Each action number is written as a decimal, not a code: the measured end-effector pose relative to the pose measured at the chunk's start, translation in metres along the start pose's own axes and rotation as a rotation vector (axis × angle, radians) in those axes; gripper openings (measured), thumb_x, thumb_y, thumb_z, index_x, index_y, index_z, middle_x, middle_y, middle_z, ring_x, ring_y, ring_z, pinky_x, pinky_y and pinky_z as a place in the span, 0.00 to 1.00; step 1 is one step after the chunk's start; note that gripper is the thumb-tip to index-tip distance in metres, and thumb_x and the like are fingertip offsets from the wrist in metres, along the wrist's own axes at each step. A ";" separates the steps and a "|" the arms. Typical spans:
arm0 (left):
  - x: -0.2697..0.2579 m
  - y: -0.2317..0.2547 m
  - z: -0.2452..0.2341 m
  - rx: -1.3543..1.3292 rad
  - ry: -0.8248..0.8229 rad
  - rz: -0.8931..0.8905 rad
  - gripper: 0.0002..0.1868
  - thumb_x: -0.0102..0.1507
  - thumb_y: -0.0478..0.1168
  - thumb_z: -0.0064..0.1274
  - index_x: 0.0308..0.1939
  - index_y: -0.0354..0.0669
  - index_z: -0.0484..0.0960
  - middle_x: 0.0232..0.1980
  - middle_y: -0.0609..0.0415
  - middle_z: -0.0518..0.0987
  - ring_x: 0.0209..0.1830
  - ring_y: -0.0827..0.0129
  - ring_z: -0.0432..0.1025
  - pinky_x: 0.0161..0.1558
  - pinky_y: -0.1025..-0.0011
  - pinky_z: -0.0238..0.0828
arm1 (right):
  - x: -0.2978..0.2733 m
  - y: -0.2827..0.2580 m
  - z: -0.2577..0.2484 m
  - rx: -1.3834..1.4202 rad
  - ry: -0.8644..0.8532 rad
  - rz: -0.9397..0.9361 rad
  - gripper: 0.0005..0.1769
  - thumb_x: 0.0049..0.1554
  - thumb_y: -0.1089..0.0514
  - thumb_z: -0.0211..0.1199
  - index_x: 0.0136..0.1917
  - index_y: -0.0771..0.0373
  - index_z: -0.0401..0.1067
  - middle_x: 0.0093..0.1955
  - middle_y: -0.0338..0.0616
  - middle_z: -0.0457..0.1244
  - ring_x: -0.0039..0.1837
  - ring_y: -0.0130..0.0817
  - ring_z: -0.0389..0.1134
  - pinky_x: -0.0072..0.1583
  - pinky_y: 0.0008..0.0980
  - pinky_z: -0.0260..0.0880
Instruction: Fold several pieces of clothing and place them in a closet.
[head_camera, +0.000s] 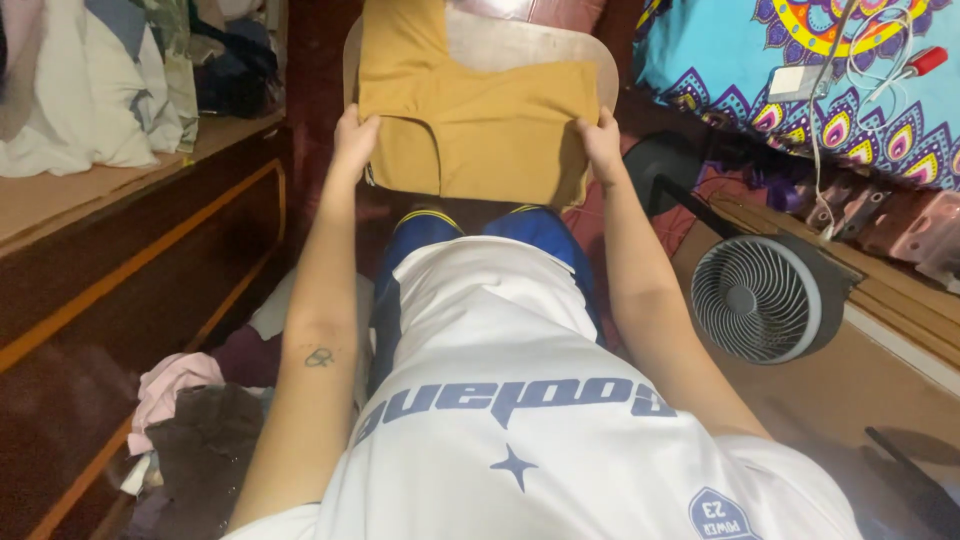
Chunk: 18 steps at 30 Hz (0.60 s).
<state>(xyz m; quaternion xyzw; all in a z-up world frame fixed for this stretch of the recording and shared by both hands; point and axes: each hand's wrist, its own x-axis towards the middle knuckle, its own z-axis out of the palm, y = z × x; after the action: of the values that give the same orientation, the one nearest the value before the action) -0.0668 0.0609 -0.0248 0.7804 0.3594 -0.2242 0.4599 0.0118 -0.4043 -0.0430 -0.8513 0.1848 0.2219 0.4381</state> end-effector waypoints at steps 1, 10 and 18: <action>-0.006 0.004 -0.008 -0.170 -0.038 0.061 0.16 0.67 0.42 0.55 0.54 0.36 0.77 0.50 0.45 0.82 0.49 0.62 0.76 0.52 0.65 0.73 | -0.001 -0.005 -0.005 0.297 -0.128 0.033 0.20 0.54 0.61 0.65 0.60 0.66 0.72 0.56 0.48 0.70 0.56 0.40 0.71 0.59 0.38 0.71; -0.077 0.035 -0.065 -0.611 -0.180 0.299 0.13 0.68 0.31 0.46 0.57 0.35 0.73 0.53 0.55 0.81 0.52 0.75 0.75 0.56 0.75 0.71 | -0.042 -0.046 -0.017 0.573 -0.630 0.329 0.13 0.58 0.60 0.66 0.55 0.67 0.77 0.54 0.43 0.71 0.56 0.34 0.71 0.60 0.34 0.70; -0.164 0.121 -0.176 -0.829 -0.205 0.464 0.14 0.65 0.29 0.44 0.54 0.36 0.77 0.51 0.57 0.81 0.50 0.76 0.73 0.58 0.76 0.70 | -0.079 -0.106 -0.076 0.963 -0.517 -0.060 0.14 0.61 0.58 0.69 0.56 0.70 0.76 0.55 0.45 0.70 0.57 0.35 0.70 0.64 0.35 0.67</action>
<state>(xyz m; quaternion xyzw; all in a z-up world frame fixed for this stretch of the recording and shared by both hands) -0.0755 0.1186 0.2375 0.5650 0.1879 -0.0293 0.8029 0.0163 -0.3995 0.1087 -0.4772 0.1273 0.3014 0.8156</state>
